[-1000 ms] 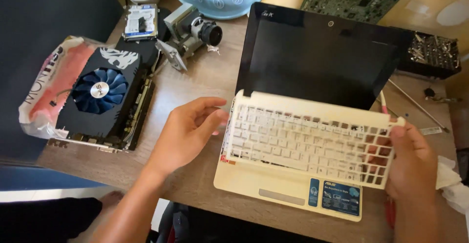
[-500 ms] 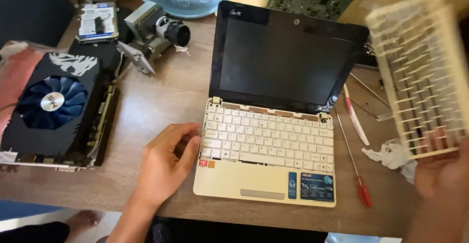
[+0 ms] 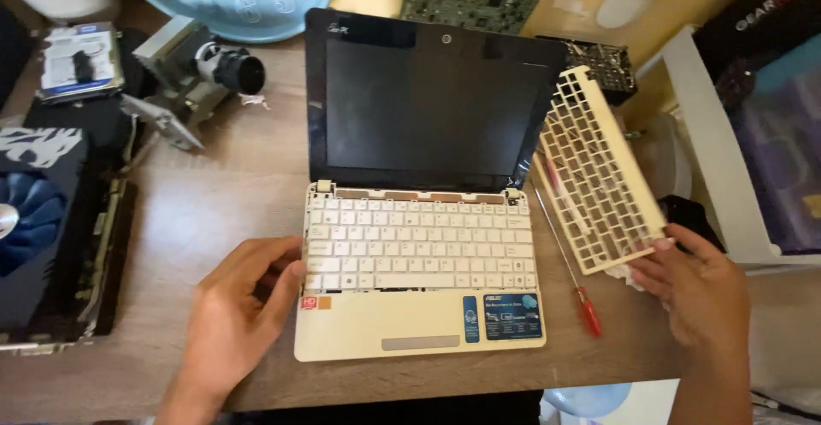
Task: Disassembling a small laptop by removing the keyboard, unscrewing internal components, and prying off the top casing.
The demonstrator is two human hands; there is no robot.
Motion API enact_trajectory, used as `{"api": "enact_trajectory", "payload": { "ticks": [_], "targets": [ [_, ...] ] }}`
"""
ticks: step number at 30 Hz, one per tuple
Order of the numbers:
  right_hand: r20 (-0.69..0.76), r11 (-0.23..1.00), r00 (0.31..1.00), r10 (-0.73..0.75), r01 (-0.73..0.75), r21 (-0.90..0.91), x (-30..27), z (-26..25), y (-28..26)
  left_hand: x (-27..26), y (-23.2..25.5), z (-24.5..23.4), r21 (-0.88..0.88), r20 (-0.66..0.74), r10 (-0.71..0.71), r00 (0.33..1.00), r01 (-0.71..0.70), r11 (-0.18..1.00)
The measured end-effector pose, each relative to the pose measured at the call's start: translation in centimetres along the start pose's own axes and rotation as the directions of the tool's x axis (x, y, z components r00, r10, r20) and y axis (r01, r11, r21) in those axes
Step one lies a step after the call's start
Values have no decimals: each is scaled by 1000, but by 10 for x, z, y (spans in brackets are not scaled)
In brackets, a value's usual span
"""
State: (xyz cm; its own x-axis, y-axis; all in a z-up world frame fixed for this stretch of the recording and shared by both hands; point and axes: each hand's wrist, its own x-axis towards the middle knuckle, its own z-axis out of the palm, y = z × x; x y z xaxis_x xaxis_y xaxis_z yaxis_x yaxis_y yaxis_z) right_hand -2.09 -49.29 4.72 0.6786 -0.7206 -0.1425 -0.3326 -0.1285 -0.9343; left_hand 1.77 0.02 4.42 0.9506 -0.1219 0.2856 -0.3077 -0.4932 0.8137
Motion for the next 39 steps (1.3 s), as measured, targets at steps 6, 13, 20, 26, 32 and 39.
{"api": "enact_trajectory", "payload": {
  "ticks": [6,13,20,26,32,39],
  "targets": [
    [-84,932,996,-10,-21,-361,-59,16,-73,1,3,1,29,25,18,1000,-19,999],
    [213,675,977,-9,163,-720,-93,83,-106,-2,-11,3,3,57,85,995,-85,996],
    [884,184,448,-134,888,-422,-57,117,-76,-2,-11,3,-18,22,151,988,-151,988],
    [828,293,551,-104,812,-504,-64,118,-92,-1,-4,1,-32,45,126,991,-125,992],
    [739,495,672,-59,662,-562,-75,110,-116,-3,-14,3,0,36,72,997,-72,997],
    [307,848,886,-347,436,-302,-30,58,-67,0,-7,1,-24,56,97,994,-96,995]
  ]
}}
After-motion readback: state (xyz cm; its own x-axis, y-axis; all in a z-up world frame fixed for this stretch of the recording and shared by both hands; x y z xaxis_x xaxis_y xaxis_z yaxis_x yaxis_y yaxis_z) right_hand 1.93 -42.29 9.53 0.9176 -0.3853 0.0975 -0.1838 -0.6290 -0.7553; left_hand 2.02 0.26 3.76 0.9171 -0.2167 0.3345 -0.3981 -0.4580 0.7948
